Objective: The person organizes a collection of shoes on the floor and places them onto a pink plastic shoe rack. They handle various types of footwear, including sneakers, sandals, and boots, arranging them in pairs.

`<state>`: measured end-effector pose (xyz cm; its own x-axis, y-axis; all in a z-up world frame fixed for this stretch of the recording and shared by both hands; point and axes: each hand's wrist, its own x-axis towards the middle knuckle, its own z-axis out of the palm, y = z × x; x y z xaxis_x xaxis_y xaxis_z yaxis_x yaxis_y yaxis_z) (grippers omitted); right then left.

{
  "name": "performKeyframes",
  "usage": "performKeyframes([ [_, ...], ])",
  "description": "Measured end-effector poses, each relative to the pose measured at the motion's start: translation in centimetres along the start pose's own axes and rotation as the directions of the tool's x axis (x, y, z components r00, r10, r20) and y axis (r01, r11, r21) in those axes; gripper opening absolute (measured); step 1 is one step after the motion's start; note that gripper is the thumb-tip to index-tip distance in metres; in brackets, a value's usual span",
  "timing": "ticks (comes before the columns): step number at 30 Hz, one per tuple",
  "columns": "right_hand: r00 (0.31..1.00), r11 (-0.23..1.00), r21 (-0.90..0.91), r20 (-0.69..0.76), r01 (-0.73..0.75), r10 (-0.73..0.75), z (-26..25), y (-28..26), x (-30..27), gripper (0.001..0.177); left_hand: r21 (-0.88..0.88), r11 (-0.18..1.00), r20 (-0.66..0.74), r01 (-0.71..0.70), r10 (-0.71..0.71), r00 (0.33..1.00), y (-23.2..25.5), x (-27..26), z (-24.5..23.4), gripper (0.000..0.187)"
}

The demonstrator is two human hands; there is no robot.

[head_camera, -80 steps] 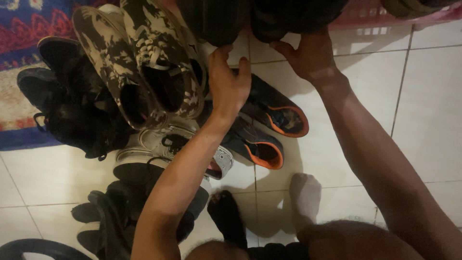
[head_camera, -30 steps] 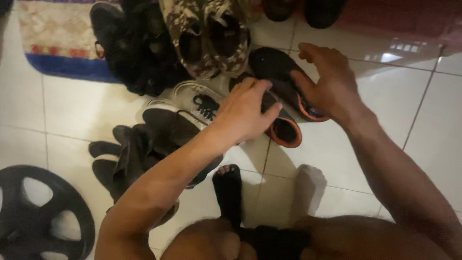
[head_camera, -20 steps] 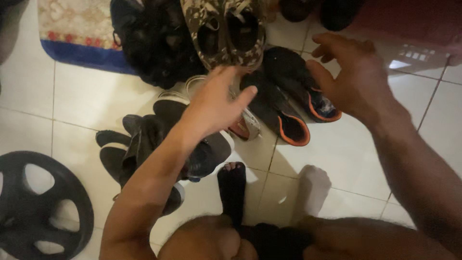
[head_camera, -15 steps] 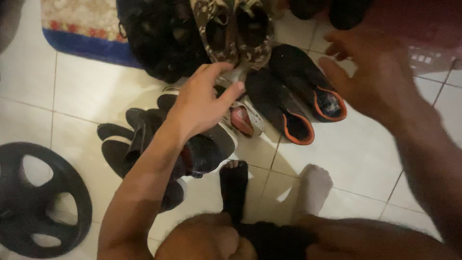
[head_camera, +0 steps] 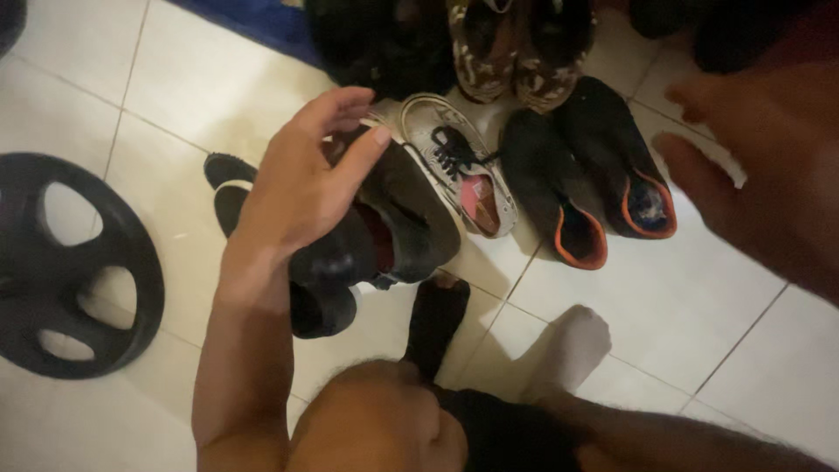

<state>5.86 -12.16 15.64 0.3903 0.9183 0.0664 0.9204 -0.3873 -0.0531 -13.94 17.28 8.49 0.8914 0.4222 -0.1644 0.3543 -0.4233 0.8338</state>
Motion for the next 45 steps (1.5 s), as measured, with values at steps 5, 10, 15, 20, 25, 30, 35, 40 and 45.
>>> performKeyframes([
  [5, 0.992, 0.991, -0.045, 0.034, 0.124, -0.122, -1.8, -2.9, 2.5, 0.030, -0.125, 0.990, -0.097, 0.064, -0.076, 0.992, -1.6, -3.0, -2.7, 0.046],
  [10, 0.975, 0.980, -0.040, 0.119, 0.193, -0.187, -2.3, -5.8, 5.2, 0.026, -0.248, 0.957, -0.266, 0.152, -0.218, 0.939, -3.2, -7.3, -4.0, 0.040],
  [15, 0.962, 0.964, 0.072, 0.084, 0.255, -0.261, -1.3, -9.8, 7.6, 0.023, -0.276, 0.950, -0.436, 0.144, -0.257, 0.863, -5.9, -11.6, -3.8, 0.027],
  [20, 0.925, 0.886, 0.265, -0.102, 0.380, -0.367, 0.7, -13.4, 9.1, 0.024, -0.242, 0.954, -0.501, 0.178, -0.280, 0.819, -8.6, -14.4, -3.0, 0.024],
  [25, 0.950, 0.873, 0.394, 0.001, 0.287, -0.313, 3.3, -15.4, 10.0, 0.018, -0.294, 0.924, -0.532, 0.245, -0.371, 0.761, -9.9, -15.5, -1.7, 0.024],
  [30, 0.964, 0.853, 0.482, 0.058, 0.200, -0.259, 5.9, -16.8, 11.1, 0.025, -0.206, 0.942, -0.606, 0.266, -0.336, 0.721, -9.8, -16.1, 0.2, 0.020],
  [35, 0.956, 0.851, 0.521, 0.208, 0.069, -0.205, 9.3, -19.2, 12.0, 0.032, -0.206, 0.944, -0.592, 0.259, -0.330, 0.735, -9.8, -15.8, 1.4, 0.015],
  [40, 0.915, 0.899, 0.425, 0.395, -0.107, -0.077, 11.1, -21.7, 12.7, 0.049, -0.077, 0.945, -0.623, 0.319, -0.296, 0.724, -9.4, -15.3, 2.1, 0.013],
  [45, 0.899, 0.930, 0.343, 0.437, -0.135, -0.031, 11.9, -23.3, 13.2, 0.060, 0.079, 0.971, -0.685, 0.225, -0.111, 0.720, -9.3, -14.5, 2.8, 0.014],
])
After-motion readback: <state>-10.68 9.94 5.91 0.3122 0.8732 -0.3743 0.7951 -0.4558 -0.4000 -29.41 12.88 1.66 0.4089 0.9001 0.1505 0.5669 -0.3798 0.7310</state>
